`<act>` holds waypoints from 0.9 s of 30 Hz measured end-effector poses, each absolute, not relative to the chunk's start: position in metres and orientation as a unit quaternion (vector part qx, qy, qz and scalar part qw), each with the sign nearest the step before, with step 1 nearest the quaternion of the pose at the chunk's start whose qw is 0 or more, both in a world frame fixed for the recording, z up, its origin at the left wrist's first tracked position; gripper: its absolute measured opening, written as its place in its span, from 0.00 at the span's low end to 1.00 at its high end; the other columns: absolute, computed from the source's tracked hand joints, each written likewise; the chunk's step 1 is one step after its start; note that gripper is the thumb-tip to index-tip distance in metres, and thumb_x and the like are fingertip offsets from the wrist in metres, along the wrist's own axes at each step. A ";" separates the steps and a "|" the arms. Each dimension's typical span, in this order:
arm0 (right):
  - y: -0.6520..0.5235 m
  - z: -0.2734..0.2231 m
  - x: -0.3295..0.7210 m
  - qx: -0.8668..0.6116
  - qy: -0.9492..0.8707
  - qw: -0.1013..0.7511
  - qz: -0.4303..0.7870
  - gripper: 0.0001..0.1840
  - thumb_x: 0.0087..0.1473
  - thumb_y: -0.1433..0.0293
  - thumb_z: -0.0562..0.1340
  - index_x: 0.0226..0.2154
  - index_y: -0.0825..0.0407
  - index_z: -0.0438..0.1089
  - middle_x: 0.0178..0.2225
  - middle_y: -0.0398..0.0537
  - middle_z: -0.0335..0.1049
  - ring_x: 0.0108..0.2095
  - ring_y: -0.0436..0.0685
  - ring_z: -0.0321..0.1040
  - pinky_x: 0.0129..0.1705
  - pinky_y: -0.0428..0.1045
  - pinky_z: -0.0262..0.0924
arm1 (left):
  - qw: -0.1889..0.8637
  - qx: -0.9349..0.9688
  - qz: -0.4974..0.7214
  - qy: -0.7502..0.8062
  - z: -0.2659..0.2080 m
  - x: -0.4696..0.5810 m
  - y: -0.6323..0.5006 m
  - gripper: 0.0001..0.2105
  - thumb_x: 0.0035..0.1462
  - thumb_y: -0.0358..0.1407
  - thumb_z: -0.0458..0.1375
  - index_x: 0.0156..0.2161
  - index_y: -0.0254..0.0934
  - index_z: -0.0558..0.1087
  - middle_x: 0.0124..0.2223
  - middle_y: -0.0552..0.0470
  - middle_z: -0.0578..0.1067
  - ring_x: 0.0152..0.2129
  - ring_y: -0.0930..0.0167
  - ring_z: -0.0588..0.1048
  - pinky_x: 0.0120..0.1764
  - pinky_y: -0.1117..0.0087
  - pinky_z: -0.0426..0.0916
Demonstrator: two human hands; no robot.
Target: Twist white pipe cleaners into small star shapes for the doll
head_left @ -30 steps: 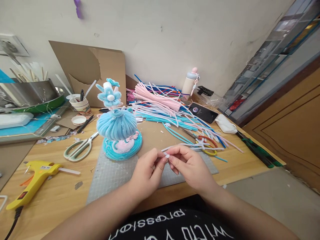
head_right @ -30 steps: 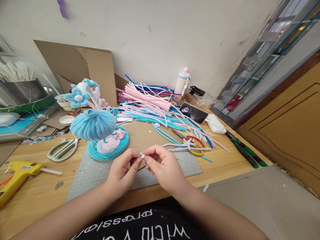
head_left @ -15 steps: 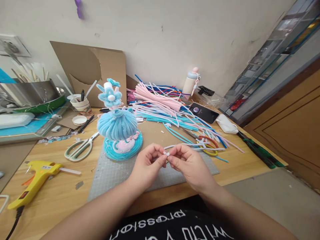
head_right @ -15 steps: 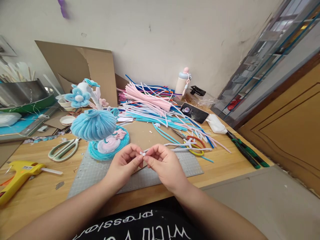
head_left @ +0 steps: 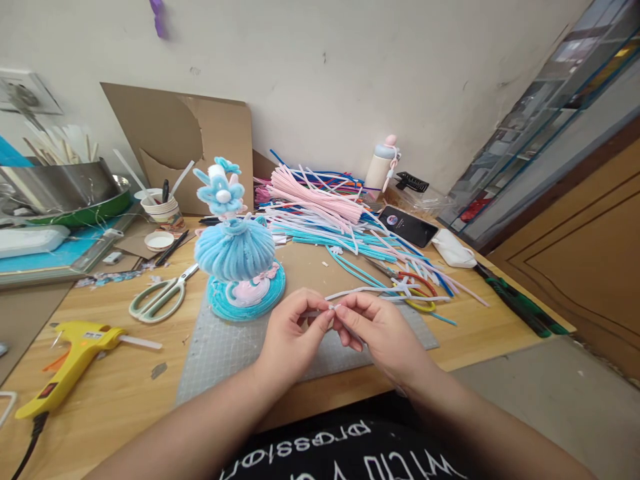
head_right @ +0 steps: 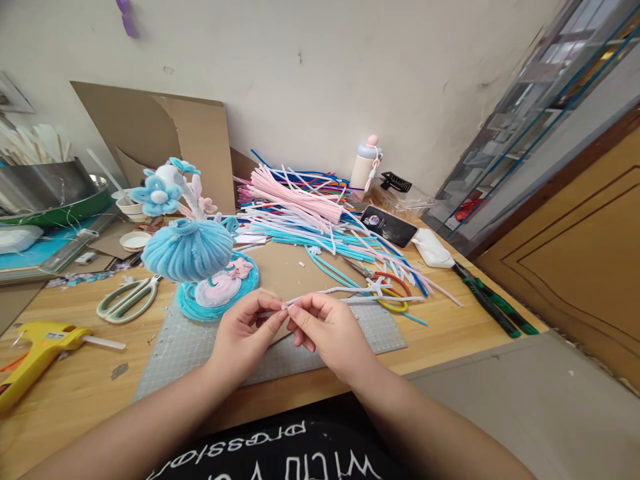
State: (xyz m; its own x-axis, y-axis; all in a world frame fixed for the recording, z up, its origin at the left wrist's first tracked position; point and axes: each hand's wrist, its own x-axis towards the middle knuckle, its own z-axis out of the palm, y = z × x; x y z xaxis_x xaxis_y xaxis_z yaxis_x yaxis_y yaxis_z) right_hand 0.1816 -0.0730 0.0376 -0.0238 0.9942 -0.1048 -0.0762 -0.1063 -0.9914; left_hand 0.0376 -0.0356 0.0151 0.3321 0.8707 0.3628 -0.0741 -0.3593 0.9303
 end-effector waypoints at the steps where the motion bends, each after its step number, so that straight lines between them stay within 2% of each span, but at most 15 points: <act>1: -0.073 0.038 0.182 -0.499 -0.457 0.487 0.552 0.13 0.52 0.61 0.62 0.28 0.55 0.67 0.21 0.41 0.65 0.18 0.45 0.58 0.18 0.42 0.50 | 0.454 0.673 0.504 0.294 0.015 0.037 -0.034 0.03 0.53 0.31 0.59 0.30 0.34 0.70 0.30 0.53 0.70 0.28 0.74 0.70 0.31 0.74 0.65; 8: -0.073 0.033 0.181 -0.461 -0.407 0.518 0.595 0.11 0.52 0.64 0.62 0.26 0.55 0.68 0.22 0.41 0.66 0.17 0.43 0.57 0.18 0.40 0.48 | 0.351 0.737 0.514 0.263 0.019 0.035 -0.035 0.04 0.55 0.26 0.55 0.33 0.35 0.70 0.31 0.52 0.69 0.29 0.75 0.69 0.31 0.74 0.65; 14: -0.069 0.031 0.181 -0.434 -0.326 0.530 0.652 0.09 0.48 0.68 0.64 0.23 0.57 0.67 0.18 0.41 0.64 0.13 0.41 0.52 0.14 0.40 0.37 | 0.157 0.844 0.467 0.212 0.012 0.029 -0.035 0.11 0.55 0.22 0.53 0.42 0.34 0.70 0.39 0.46 0.72 0.36 0.70 0.71 0.38 0.69 0.68; 19: -0.071 0.035 0.182 -0.397 -0.297 0.536 0.684 0.08 0.46 0.69 0.64 0.24 0.58 0.68 0.19 0.42 0.64 0.16 0.43 0.55 0.15 0.40 0.42 | 0.028 0.881 0.418 0.219 0.009 0.027 -0.037 0.13 0.55 0.23 0.52 0.46 0.33 0.69 0.40 0.43 0.74 0.35 0.67 0.72 0.36 0.65 0.69; 22: -0.073 0.037 0.184 -0.394 -0.307 0.523 0.690 0.08 0.44 0.70 0.67 0.25 0.57 0.69 0.21 0.42 0.66 0.17 0.43 0.56 0.16 0.39 0.44 | 0.067 0.870 0.433 0.225 0.009 0.028 -0.038 0.12 0.56 0.23 0.52 0.44 0.35 0.70 0.41 0.43 0.74 0.36 0.67 0.72 0.37 0.65 0.69; 25: -0.073 0.036 0.187 -0.419 -0.328 0.505 0.680 0.09 0.44 0.69 0.67 0.25 0.57 0.68 0.21 0.42 0.66 0.16 0.42 0.55 0.15 0.39 0.45 | 0.187 0.842 0.448 0.236 0.011 0.031 -0.037 0.11 0.56 0.23 0.51 0.41 0.37 0.70 0.39 0.46 0.73 0.36 0.69 0.72 0.38 0.67 0.69; 27: -0.072 0.034 0.189 -0.437 -0.348 0.495 0.666 0.08 0.44 0.69 0.66 0.24 0.57 0.67 0.20 0.41 0.66 0.15 0.42 0.55 0.14 0.39 0.45 | 0.252 0.829 0.436 0.242 0.013 0.032 -0.035 0.12 0.56 0.23 0.50 0.43 0.37 0.69 0.38 0.47 0.72 0.36 0.70 0.71 0.38 0.68 0.68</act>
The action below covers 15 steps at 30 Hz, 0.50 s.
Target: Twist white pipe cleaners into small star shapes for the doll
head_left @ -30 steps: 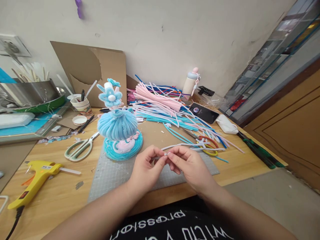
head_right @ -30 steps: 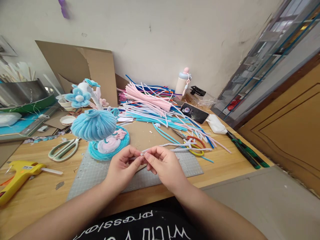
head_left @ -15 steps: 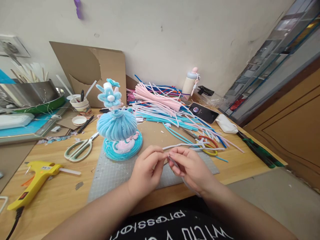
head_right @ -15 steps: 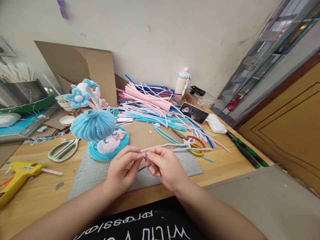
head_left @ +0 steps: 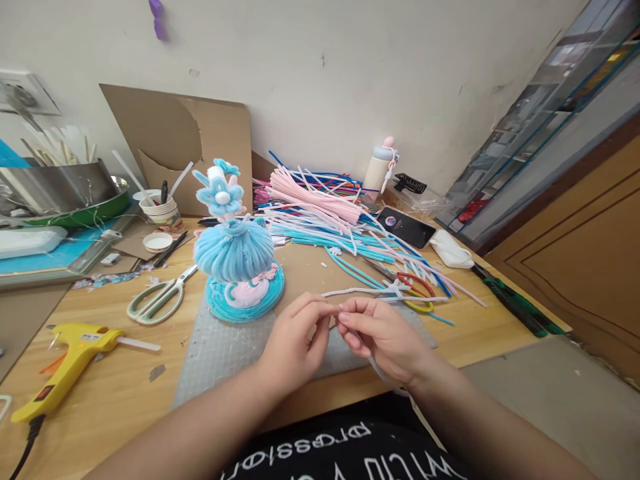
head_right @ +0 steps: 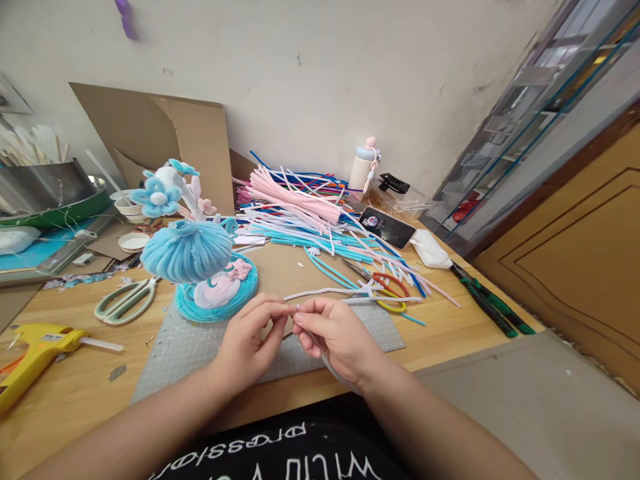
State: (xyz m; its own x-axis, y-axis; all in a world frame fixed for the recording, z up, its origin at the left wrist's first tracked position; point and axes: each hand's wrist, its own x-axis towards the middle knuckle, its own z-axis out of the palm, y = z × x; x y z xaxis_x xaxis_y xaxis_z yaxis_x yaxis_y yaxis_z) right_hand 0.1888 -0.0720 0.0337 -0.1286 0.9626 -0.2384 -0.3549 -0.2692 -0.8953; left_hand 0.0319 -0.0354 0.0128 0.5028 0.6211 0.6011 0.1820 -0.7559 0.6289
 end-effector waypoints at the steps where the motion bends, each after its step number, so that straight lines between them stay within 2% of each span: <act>1: -0.072 0.033 0.190 -0.446 -0.358 0.486 0.661 0.08 0.45 0.70 0.65 0.24 0.57 0.66 0.19 0.40 0.65 0.14 0.42 0.54 0.13 0.39 0.45 | 0.270 0.832 0.422 0.238 0.014 0.032 -0.035 0.14 0.56 0.23 0.50 0.46 0.38 0.69 0.39 0.47 0.72 0.36 0.70 0.71 0.38 0.68 0.68; 5: -0.072 0.032 0.194 -0.478 -0.389 0.434 0.657 0.07 0.45 0.70 0.63 0.24 0.56 0.65 0.15 0.37 0.62 0.12 0.42 0.54 0.12 0.39 0.44 | 0.286 0.868 0.347 0.208 0.019 0.031 -0.032 0.18 0.56 0.23 0.49 0.49 0.40 0.68 0.41 0.48 0.72 0.37 0.69 0.70 0.40 0.67 0.67; 10: -0.074 0.034 0.197 -0.505 -0.404 0.408 0.644 0.11 0.45 0.67 0.64 0.22 0.54 0.60 0.15 0.35 0.62 0.11 0.42 0.54 0.12 0.39 0.43 | 0.274 0.881 0.309 0.232 0.027 0.028 -0.029 0.13 0.53 0.24 0.52 0.43 0.38 0.69 0.38 0.48 0.73 0.36 0.68 0.71 0.38 0.66 0.66; 15: -0.074 0.034 0.200 -0.525 -0.431 0.394 0.619 0.10 0.44 0.69 0.62 0.21 0.53 0.59 0.13 0.34 0.60 0.11 0.42 0.53 0.12 0.39 0.43 | 0.237 0.894 0.310 0.219 0.026 0.026 -0.026 0.09 0.57 0.28 0.53 0.43 0.38 0.70 0.37 0.49 0.75 0.36 0.68 0.72 0.39 0.65 0.66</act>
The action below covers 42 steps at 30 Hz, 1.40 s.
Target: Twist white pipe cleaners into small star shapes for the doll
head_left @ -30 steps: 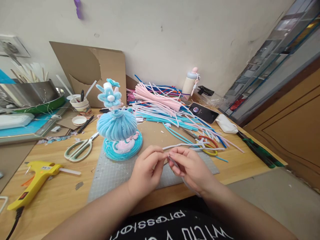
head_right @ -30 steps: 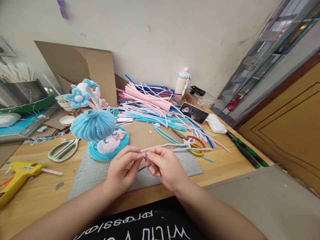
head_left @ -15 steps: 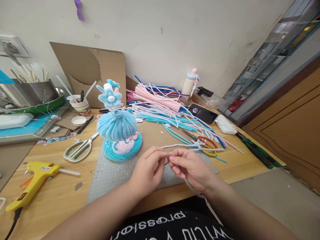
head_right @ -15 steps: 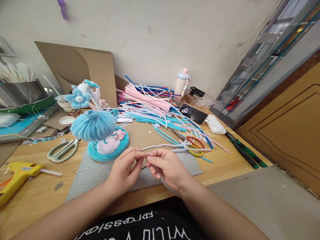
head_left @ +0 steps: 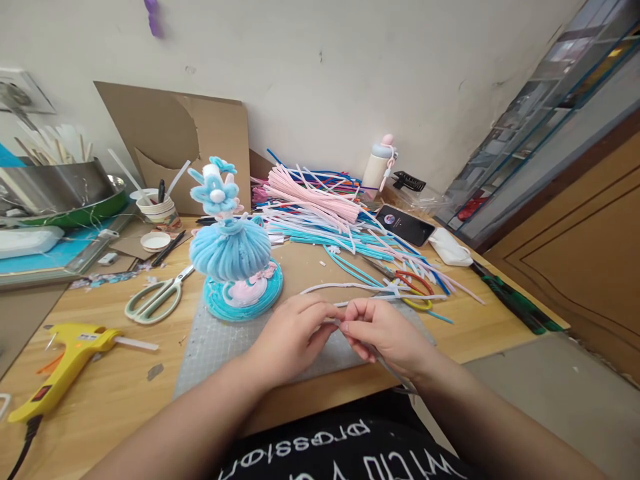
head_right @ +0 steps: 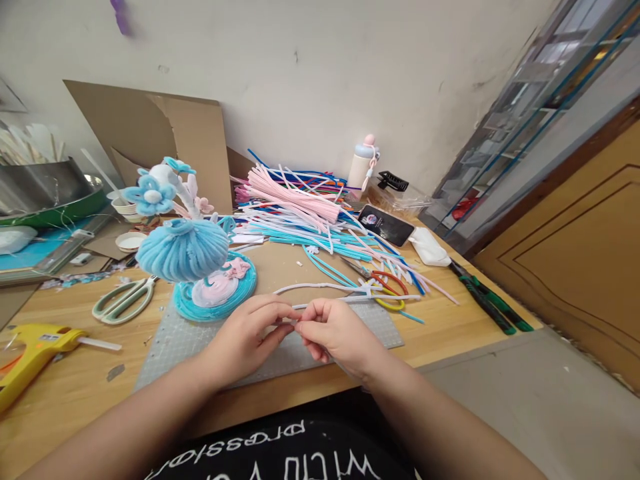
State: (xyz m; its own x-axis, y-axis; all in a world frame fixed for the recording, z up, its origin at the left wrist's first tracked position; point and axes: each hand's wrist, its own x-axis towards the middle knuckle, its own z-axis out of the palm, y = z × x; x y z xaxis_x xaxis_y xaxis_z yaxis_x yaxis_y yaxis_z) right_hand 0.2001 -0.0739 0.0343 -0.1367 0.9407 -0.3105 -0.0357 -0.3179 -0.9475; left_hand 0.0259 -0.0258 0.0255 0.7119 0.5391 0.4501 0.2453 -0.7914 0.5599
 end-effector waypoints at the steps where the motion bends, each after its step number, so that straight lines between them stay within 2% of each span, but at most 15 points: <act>1: -0.074 0.034 0.201 -0.526 -0.437 0.390 0.616 0.09 0.45 0.69 0.62 0.21 0.53 0.59 0.13 0.35 0.60 0.11 0.42 0.53 0.12 0.39 0.43 | 0.217 0.899 0.313 0.218 0.024 0.025 -0.025 0.09 0.57 0.29 0.53 0.43 0.38 0.71 0.37 0.49 0.75 0.36 0.68 0.72 0.39 0.65 0.66; 8: -0.077 0.037 0.204 -0.526 -0.441 0.384 0.618 0.11 0.47 0.67 0.63 0.23 0.54 0.61 0.14 0.35 0.61 0.11 0.42 0.54 0.12 0.38 0.43 | 0.133 0.913 0.338 0.184 0.019 0.021 -0.021 0.06 0.58 0.31 0.53 0.37 0.37 0.72 0.32 0.49 0.76 0.30 0.69 0.72 0.35 0.68 0.65; 13: -0.078 0.033 0.203 -0.452 -0.384 0.362 0.719 0.13 0.51 0.61 0.60 0.25 0.55 0.63 0.19 0.41 0.67 0.12 0.44 0.59 0.10 0.39 0.45 | 0.077 0.926 0.334 0.160 0.027 0.019 -0.022 0.06 0.58 0.30 0.53 0.38 0.36 0.72 0.32 0.49 0.77 0.31 0.69 0.72 0.35 0.67 0.65; 17: -0.077 0.030 0.206 -0.396 -0.270 0.340 0.809 0.12 0.52 0.65 0.59 0.24 0.57 0.64 0.16 0.38 0.61 0.10 0.40 0.51 0.10 0.37 0.41 | 0.054 0.935 0.319 0.144 0.030 0.020 -0.023 0.07 0.58 0.29 0.52 0.39 0.36 0.72 0.32 0.49 0.76 0.30 0.69 0.73 0.35 0.66 0.65; 21: -0.075 0.028 0.210 -0.313 -0.117 0.272 0.902 0.10 0.54 0.69 0.55 0.23 0.55 0.60 0.16 0.34 0.55 0.10 0.39 0.45 0.11 0.36 0.37 | 0.055 0.927 0.337 0.157 0.027 0.022 -0.025 0.07 0.58 0.30 0.52 0.39 0.37 0.71 0.33 0.49 0.76 0.31 0.69 0.73 0.36 0.67 0.66; 28: -0.073 0.028 0.209 -0.258 -0.091 0.245 0.930 0.08 0.51 0.71 0.51 0.23 0.54 0.59 0.15 0.34 0.53 0.09 0.40 0.40 0.11 0.37 0.33 | 0.054 0.922 0.349 0.158 0.022 0.021 -0.027 0.06 0.57 0.29 0.53 0.39 0.36 0.70 0.35 0.48 0.76 0.32 0.69 0.73 0.38 0.67 0.67; 30: -0.074 0.028 0.205 -0.283 -0.124 0.249 0.918 0.08 0.50 0.69 0.51 0.22 0.53 0.58 0.15 0.34 0.53 0.09 0.40 0.39 0.11 0.38 0.32 | 0.043 0.930 0.336 0.141 0.023 0.021 -0.027 0.06 0.56 0.29 0.53 0.38 0.35 0.70 0.35 0.48 0.76 0.32 0.69 0.72 0.37 0.66 0.66; 32: -0.077 0.027 0.201 -0.358 -0.200 0.288 0.865 0.09 0.50 0.68 0.53 0.21 0.52 0.57 0.15 0.34 0.52 0.10 0.41 0.38 0.12 0.39 0.32 | 0.035 0.935 0.328 0.132 0.023 0.021 -0.027 0.05 0.56 0.28 0.53 0.36 0.35 0.71 0.33 0.47 0.76 0.30 0.69 0.71 0.36 0.66 0.65; 35: -0.084 0.023 0.195 -0.506 -0.426 0.388 0.642 0.10 0.47 0.69 0.57 0.19 0.51 0.57 0.15 0.36 0.52 0.14 0.44 0.43 0.16 0.42 0.38 | 0.046 0.937 0.318 0.137 0.024 0.023 -0.027 0.06 0.55 0.27 0.52 0.32 0.35 0.70 0.29 0.49 0.74 0.26 0.70 0.69 0.33 0.67 0.63; 38: -0.092 0.020 0.194 -0.554 -0.596 0.425 0.396 0.12 0.46 0.70 0.60 0.16 0.52 0.59 0.18 0.41 0.54 0.22 0.49 0.53 0.23 0.45 0.46 | 0.060 0.938 0.307 0.152 0.023 0.024 -0.027 0.07 0.55 0.27 0.51 0.29 0.36 0.69 0.27 0.51 0.73 0.26 0.70 0.68 0.31 0.68 0.62; 40: -0.094 0.020 0.194 -0.561 -0.594 0.417 0.399 0.12 0.48 0.67 0.59 0.18 0.51 0.60 0.19 0.41 0.55 0.22 0.49 0.54 0.24 0.45 0.47 | 0.054 0.937 0.305 0.159 0.023 0.025 -0.026 0.07 0.55 0.27 0.51 0.29 0.36 0.69 0.27 0.51 0.72 0.26 0.70 0.68 0.31 0.68 0.62; 42: -0.092 0.021 0.194 -0.543 -0.506 0.383 0.550 0.13 0.52 0.62 0.55 0.22 0.51 0.60 0.18 0.40 0.57 0.17 0.48 0.53 0.18 0.44 0.44 | 0.039 0.939 0.304 0.155 0.023 0.024 -0.026 0.07 0.56 0.28 0.50 0.29 0.36 0.69 0.26 0.51 0.72 0.25 0.71 0.67 0.32 0.68 0.62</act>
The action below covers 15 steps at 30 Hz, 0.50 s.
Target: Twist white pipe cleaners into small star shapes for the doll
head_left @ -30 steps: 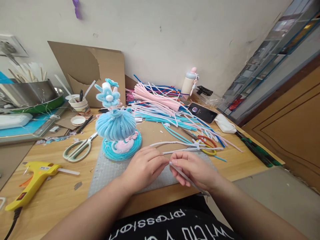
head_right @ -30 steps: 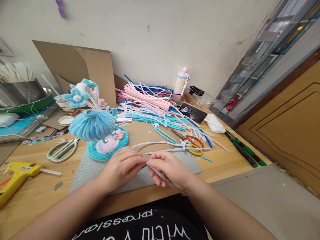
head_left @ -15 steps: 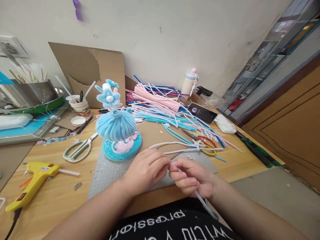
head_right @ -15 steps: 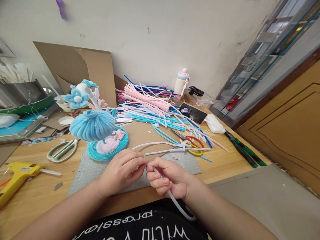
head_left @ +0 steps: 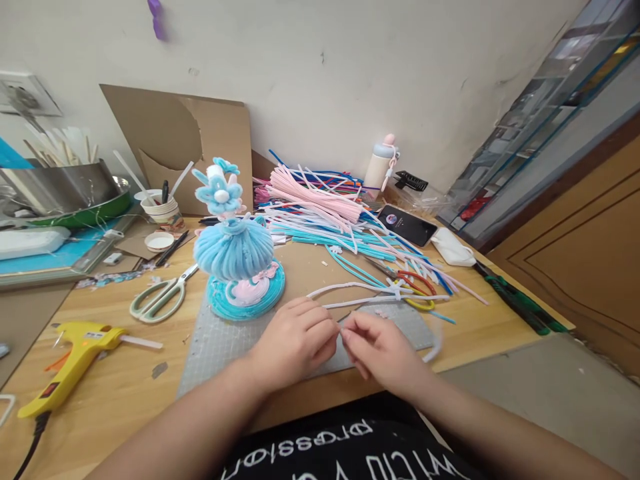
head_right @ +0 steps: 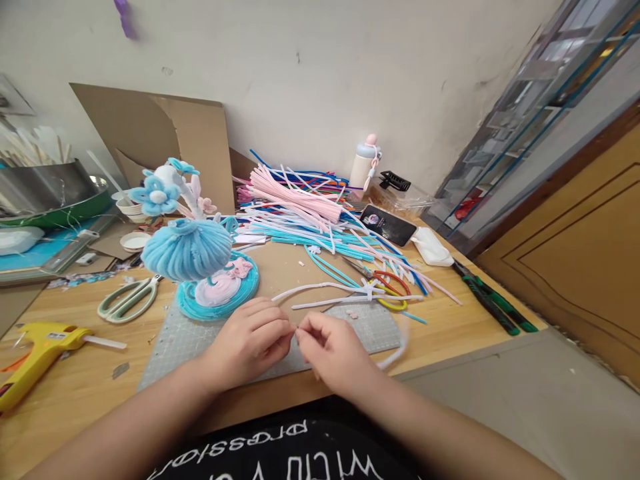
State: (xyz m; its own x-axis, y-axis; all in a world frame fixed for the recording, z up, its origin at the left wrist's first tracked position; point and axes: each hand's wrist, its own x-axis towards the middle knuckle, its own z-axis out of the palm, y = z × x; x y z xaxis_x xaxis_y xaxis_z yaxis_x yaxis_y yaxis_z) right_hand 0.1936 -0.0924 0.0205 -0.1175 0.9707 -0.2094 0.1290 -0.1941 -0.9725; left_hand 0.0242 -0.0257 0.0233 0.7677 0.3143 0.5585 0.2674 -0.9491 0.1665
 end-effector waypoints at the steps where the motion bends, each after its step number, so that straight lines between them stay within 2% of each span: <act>1: -0.091 0.021 0.194 -0.515 -0.441 0.358 0.642 0.14 0.53 0.59 0.53 0.24 0.51 0.60 0.18 0.40 0.57 0.15 0.47 0.52 0.16 0.43 0.41 | 0.029 0.941 0.302 0.149 0.024 0.024 -0.026 0.08 0.56 0.28 0.50 0.29 0.36 0.69 0.26 0.51 0.72 0.25 0.71 0.67 0.32 0.68 0.62; 3: -0.087 0.021 0.194 -0.442 -0.316 0.312 0.780 0.14 0.52 0.59 0.51 0.25 0.51 0.59 0.17 0.38 0.55 0.12 0.45 0.47 0.14 0.42 0.36 | 0.010 0.945 0.298 0.137 0.024 0.024 -0.025 0.08 0.57 0.29 0.50 0.29 0.36 0.69 0.26 0.51 0.71 0.25 0.71 0.67 0.32 0.68 0.62; 5: -0.085 0.019 0.194 -0.408 -0.277 0.303 0.815 0.11 0.49 0.62 0.52 0.24 0.52 0.56 0.18 0.35 0.49 0.13 0.43 0.41 0.15 0.41 0.34 | -0.006 0.946 0.298 0.130 0.025 0.024 -0.026 0.08 0.58 0.29 0.50 0.28 0.36 0.69 0.26 0.52 0.71 0.25 0.71 0.67 0.33 0.68 0.63; 7: -0.085 0.014 0.195 -0.442 -0.374 0.342 0.740 0.10 0.50 0.64 0.52 0.22 0.51 0.55 0.18 0.35 0.47 0.14 0.43 0.38 0.15 0.41 0.35 | -0.013 0.944 0.302 0.129 0.024 0.025 -0.026 0.09 0.58 0.29 0.50 0.28 0.36 0.69 0.26 0.52 0.71 0.25 0.71 0.67 0.33 0.68 0.63; 10: -0.089 0.006 0.197 -0.489 -0.543 0.416 0.542 0.13 0.53 0.65 0.53 0.19 0.51 0.55 0.18 0.38 0.49 0.18 0.47 0.45 0.19 0.44 0.43 | 0.001 0.946 0.295 0.135 0.022 0.026 -0.026 0.08 0.57 0.29 0.51 0.27 0.35 0.68 0.26 0.53 0.71 0.25 0.71 0.67 0.32 0.68 0.62; 12: -0.092 0.004 0.197 -0.502 -0.590 0.445 0.449 0.15 0.51 0.66 0.58 0.17 0.52 0.57 0.19 0.40 0.50 0.23 0.49 0.49 0.24 0.45 0.46 | 0.013 0.949 0.284 0.139 0.021 0.026 -0.026 0.08 0.57 0.29 0.51 0.27 0.35 0.68 0.26 0.52 0.71 0.26 0.71 0.67 0.31 0.69 0.62; 14: -0.093 0.006 0.197 -0.526 -0.591 0.445 0.418 0.15 0.50 0.66 0.59 0.18 0.52 0.58 0.20 0.41 0.52 0.25 0.49 0.51 0.25 0.45 0.47 | 0.014 0.948 0.283 0.148 0.020 0.026 -0.025 0.08 0.56 0.29 0.51 0.27 0.35 0.68 0.26 0.52 0.70 0.26 0.71 0.67 0.31 0.69 0.63; 15: -0.092 0.008 0.197 -0.538 -0.574 0.433 0.441 0.14 0.51 0.65 0.58 0.19 0.52 0.59 0.20 0.41 0.54 0.23 0.49 0.51 0.24 0.45 0.46 | 0.010 0.946 0.284 0.154 0.020 0.026 -0.024 0.08 0.57 0.29 0.50 0.27 0.35 0.68 0.26 0.52 0.70 0.25 0.71 0.67 0.32 0.69 0.63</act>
State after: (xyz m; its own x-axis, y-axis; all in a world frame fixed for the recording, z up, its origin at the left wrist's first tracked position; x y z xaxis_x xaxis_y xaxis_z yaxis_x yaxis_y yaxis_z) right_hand 0.1971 -0.0923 0.0079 -0.0475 0.9986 0.0215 0.2350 0.0320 -0.9715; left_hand 0.0260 -0.0241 0.0197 0.7912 0.2972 0.5345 0.2855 -0.9524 0.1071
